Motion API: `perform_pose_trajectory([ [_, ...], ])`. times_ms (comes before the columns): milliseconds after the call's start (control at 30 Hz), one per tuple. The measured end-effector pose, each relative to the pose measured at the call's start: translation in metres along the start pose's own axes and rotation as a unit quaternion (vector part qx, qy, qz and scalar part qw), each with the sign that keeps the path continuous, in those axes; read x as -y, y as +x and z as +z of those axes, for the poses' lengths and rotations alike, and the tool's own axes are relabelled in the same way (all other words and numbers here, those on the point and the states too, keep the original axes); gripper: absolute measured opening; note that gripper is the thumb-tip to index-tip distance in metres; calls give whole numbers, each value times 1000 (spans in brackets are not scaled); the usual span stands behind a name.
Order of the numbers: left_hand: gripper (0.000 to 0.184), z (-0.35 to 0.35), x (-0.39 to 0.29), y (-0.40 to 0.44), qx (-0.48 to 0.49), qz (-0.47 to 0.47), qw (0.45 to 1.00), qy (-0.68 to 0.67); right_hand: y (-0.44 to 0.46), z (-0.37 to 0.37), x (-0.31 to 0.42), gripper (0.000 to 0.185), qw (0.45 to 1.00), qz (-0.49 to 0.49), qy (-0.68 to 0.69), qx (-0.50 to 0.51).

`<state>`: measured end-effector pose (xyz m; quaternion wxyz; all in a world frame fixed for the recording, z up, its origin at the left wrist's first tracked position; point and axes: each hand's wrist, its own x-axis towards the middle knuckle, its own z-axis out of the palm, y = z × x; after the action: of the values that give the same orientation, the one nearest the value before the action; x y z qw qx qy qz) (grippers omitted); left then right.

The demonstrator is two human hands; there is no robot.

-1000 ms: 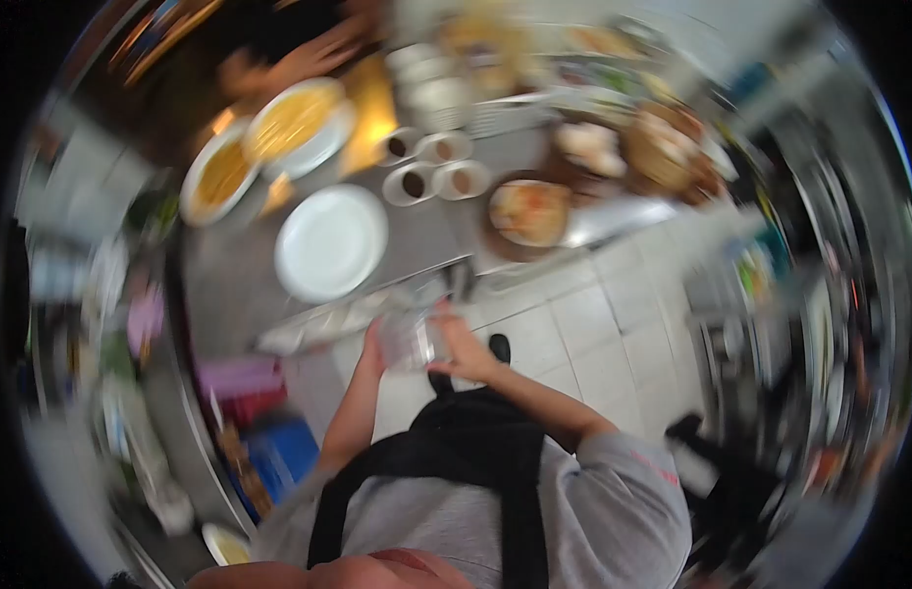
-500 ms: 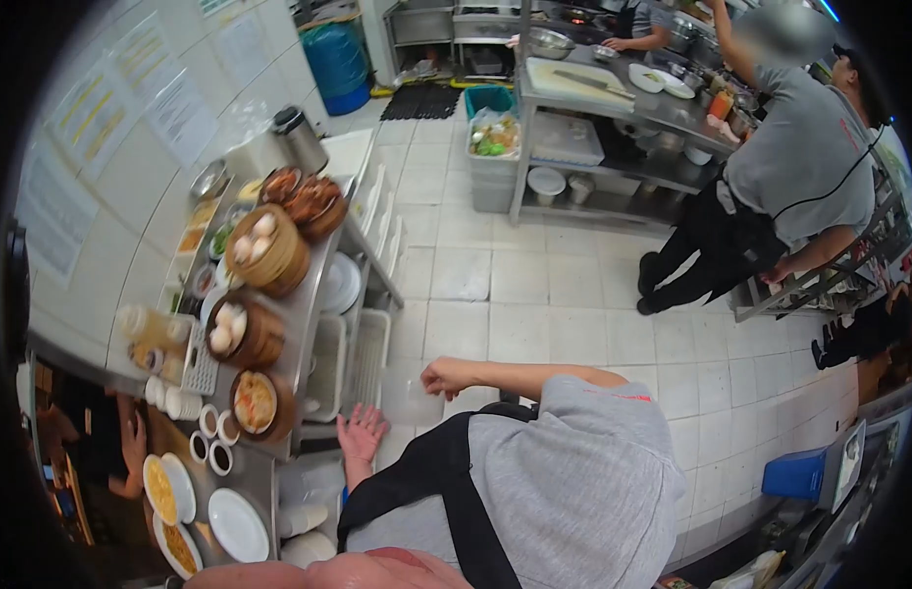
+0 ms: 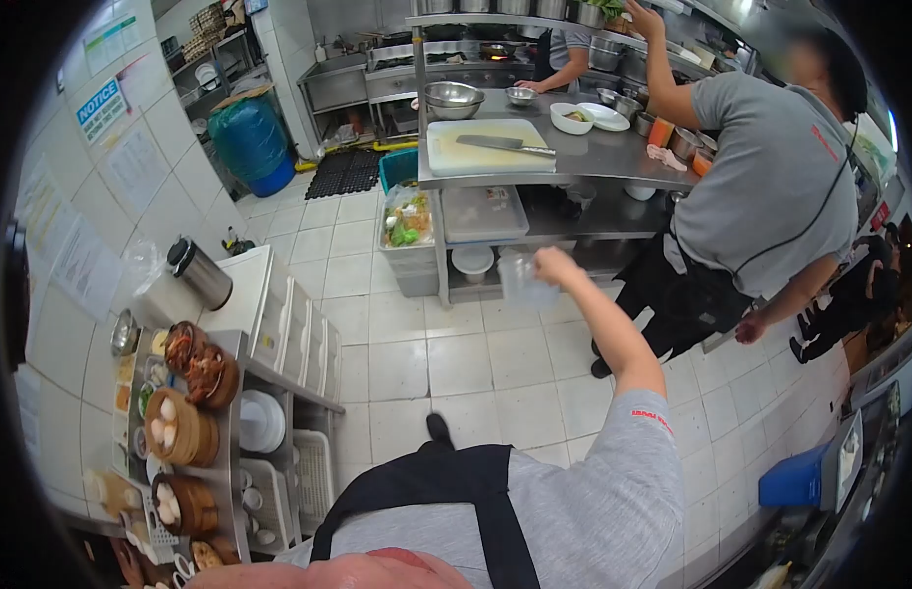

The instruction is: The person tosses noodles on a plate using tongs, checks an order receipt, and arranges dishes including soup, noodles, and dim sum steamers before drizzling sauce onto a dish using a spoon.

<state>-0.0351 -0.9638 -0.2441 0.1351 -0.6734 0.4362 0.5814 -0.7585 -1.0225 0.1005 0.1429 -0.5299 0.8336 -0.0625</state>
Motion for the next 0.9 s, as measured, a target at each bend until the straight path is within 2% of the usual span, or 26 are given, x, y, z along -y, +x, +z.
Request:
perform_pose_trajectory([
  [67,40,-6,-31,11,8,17,999,32,45,-33,-44,12,997,63,-25,-45],
  [100,40,-10,-49,19,7,31,999,42,63,-49,-59,9,992,61,-43,-103],
  [167,39,-21,-99,39,-6,85,995,48,100,-79,-95,10,978,145,18,-152],
  [200,39,-27,-130,49,-16,127,990,50,125,-85,-122,9,965,149,17,-214],
  [233,38,-32,-165,62,-28,179,982,48,139,-103,-135,13,965,172,-16,-195],
  [300,38,-38,-242,83,-72,273,958,48,177,-123,-170,17,946,211,-39,-244],
  [367,40,-39,-326,93,-155,256,950,92,201,-143,-189,19,911,231,-61,-336],
  [400,40,-38,-355,118,-171,276,943,77,212,-154,-199,20,913,239,-46,-328],
  [467,40,-30,-417,96,-165,361,918,0,235,-173,-218,20,919,245,-32,-308],
  [533,38,-16,-461,60,-132,374,915,-67,251,-183,-234,21,899,253,5,-357],
  [567,38,-8,-469,42,-135,366,918,-70,258,-181,-244,21,903,248,4,-350],
  [633,36,11,-473,15,-121,377,914,-82,281,-177,-263,22,888,220,9,-404],
  [733,41,53,-407,25,-168,305,932,-105,318,-155,-307,30,918,208,-68,-330],
  [767,41,69,-380,20,-199,276,928,-152,339,-135,-334,36,922,183,-80,-333],
  [800,43,88,-348,10,-220,178,953,-106,367,-111,-376,44,927,106,-148,-327],
  [833,45,112,-309,-2,-227,70,969,-70,387,-100,-404,44,949,81,-159,-261],
  [867,44,134,-263,0,-209,18,978,-5,385,-105,-392,39,965,77,-63,-241],
  [900,43,158,-220,-4,-178,-33,982,59,382,-108,-375,31,955,93,62,-274],
])
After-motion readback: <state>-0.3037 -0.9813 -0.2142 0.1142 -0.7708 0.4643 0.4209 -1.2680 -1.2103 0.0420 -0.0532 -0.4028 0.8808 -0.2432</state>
